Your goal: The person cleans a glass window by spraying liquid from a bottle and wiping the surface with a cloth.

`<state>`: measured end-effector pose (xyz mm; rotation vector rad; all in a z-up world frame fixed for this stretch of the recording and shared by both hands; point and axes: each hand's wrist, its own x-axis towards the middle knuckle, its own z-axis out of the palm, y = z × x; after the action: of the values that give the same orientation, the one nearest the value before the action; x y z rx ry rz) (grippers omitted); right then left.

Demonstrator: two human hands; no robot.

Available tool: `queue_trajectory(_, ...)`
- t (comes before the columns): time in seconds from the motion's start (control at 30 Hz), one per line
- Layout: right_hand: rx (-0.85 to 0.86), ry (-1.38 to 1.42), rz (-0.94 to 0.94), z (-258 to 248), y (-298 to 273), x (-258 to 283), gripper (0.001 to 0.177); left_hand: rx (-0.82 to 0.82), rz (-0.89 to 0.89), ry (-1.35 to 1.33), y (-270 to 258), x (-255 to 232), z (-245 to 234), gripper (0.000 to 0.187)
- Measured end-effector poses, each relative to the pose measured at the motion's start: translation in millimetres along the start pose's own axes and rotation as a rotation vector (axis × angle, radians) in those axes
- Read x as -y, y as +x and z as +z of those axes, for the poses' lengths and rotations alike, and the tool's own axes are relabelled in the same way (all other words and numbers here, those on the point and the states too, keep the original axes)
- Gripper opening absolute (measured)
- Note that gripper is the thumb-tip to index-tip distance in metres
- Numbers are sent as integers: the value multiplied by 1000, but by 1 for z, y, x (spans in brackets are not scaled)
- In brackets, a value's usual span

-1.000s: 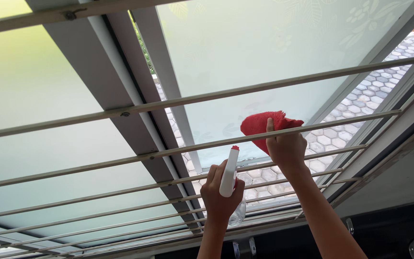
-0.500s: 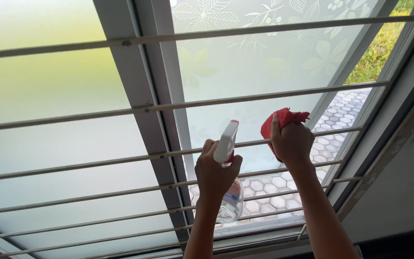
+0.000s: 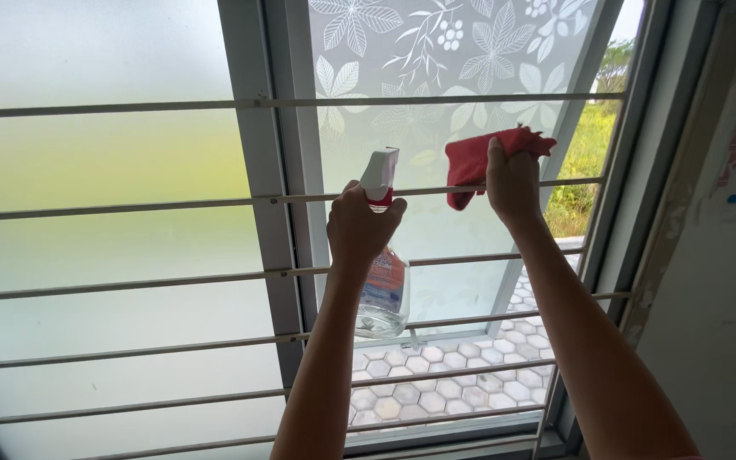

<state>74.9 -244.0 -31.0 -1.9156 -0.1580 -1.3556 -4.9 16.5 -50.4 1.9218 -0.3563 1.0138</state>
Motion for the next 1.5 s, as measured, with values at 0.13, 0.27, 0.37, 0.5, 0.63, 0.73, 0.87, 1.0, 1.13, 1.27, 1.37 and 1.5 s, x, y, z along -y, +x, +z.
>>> queue_trajectory(0.13,30,812,204,-44,-24,10,46,-167,252,10,-22,-8,1,38)
queue_trajectory(0.27,82,1087,259,-99,-73,24,57,-242,430,22,-53,-30,-13,55)
queue_trajectory(0.37,132,1117,385,-123,-117,26,58,-158,343,16,-94,-50,-20,59)
queue_trajectory(0.5,150,1062,575,-141,-166,20,63,-70,295,27,-142,-66,-26,55)
queue_trajectory(0.63,190,1002,639,-159,-191,11,63,0,205,50,-178,-70,-31,51)
queue_trajectory(0.73,199,915,691,-165,-202,4,62,33,176,72,-195,-66,-37,51)
queue_trajectory(0.87,147,798,662,-164,-216,-10,61,36,205,103,-212,-59,-45,51)
queue_trajectory(1.0,165,766,687,-157,-218,-8,56,49,165,98,-226,-53,-57,54)
queue_trajectory(1.13,178,795,687,-142,-237,-9,51,91,109,80,-240,-51,-71,55)
queue_trajectory(1.27,229,745,656,-116,-255,1,39,84,104,56,-255,-37,-100,58)
queue_trajectory(1.37,330,681,670,-97,-296,28,34,71,119,-87,-272,-14,-130,58)
queue_trajectory(1.5,587,512,690,-88,-350,97,33,217,9,-304,-290,16,-182,44)
